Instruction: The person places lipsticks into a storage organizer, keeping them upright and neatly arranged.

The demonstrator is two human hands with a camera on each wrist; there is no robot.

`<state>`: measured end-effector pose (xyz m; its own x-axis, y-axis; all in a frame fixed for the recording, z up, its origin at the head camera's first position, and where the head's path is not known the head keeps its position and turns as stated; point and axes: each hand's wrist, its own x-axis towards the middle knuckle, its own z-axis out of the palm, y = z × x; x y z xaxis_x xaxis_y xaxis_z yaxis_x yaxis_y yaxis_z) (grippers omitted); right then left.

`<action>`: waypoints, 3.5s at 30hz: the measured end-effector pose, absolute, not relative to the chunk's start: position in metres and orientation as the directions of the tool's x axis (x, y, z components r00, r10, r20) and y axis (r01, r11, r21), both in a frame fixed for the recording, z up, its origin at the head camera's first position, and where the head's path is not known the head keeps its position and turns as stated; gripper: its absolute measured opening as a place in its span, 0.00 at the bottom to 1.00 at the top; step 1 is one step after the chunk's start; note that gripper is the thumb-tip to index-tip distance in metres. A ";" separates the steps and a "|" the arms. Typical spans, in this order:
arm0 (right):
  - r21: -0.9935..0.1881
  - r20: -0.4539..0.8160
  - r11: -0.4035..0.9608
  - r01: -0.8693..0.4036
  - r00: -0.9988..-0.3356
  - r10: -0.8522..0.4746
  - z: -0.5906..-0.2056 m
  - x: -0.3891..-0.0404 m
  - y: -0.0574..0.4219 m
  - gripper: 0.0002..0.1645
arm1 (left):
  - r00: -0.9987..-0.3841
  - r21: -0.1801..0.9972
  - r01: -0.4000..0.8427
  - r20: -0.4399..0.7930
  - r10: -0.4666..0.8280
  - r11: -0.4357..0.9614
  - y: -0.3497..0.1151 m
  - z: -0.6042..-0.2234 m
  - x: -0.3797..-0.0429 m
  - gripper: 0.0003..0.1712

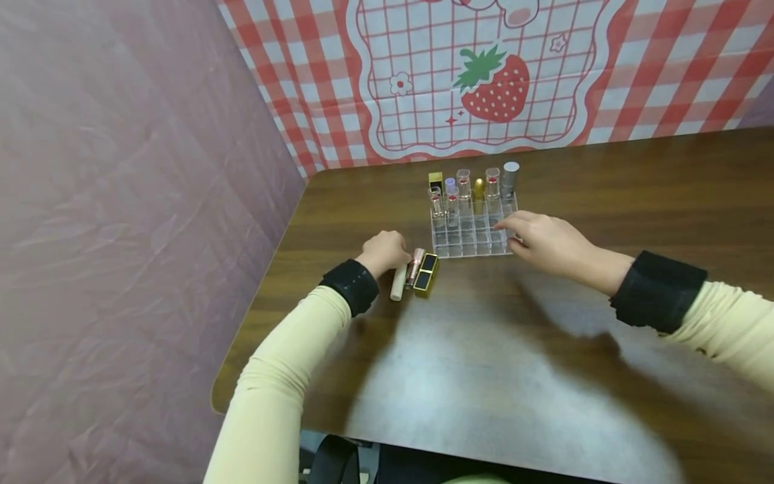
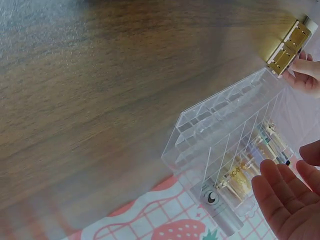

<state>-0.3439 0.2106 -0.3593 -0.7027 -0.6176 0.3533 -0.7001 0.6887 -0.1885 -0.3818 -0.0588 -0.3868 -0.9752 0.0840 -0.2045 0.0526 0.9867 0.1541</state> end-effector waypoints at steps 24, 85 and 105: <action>-0.215 0.327 0.710 -0.670 -0.735 -0.595 -0.358 -0.343 0.229 0.15 | -0.993 0.154 0.107 -0.038 0.114 0.982 -0.059 -0.288 -0.405 0.15; -0.233 0.311 0.724 -0.650 -0.755 -0.578 -0.363 -0.341 0.260 0.17 | -0.933 -0.150 0.341 0.064 0.353 0.928 0.053 -0.294 -0.428 0.12; -0.230 0.282 0.720 -0.654 -0.753 -0.594 -0.365 -0.345 0.250 0.17 | -0.962 -0.023 0.258 0.089 0.259 0.966 -0.015 -0.293 -0.416 0.09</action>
<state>-0.3446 0.2501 -0.3649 -0.7532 -0.5941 0.2823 -0.6544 0.7205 -0.2296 -0.4157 -0.0152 -0.2927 -0.9619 0.2586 0.0892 0.2575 0.9660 -0.0229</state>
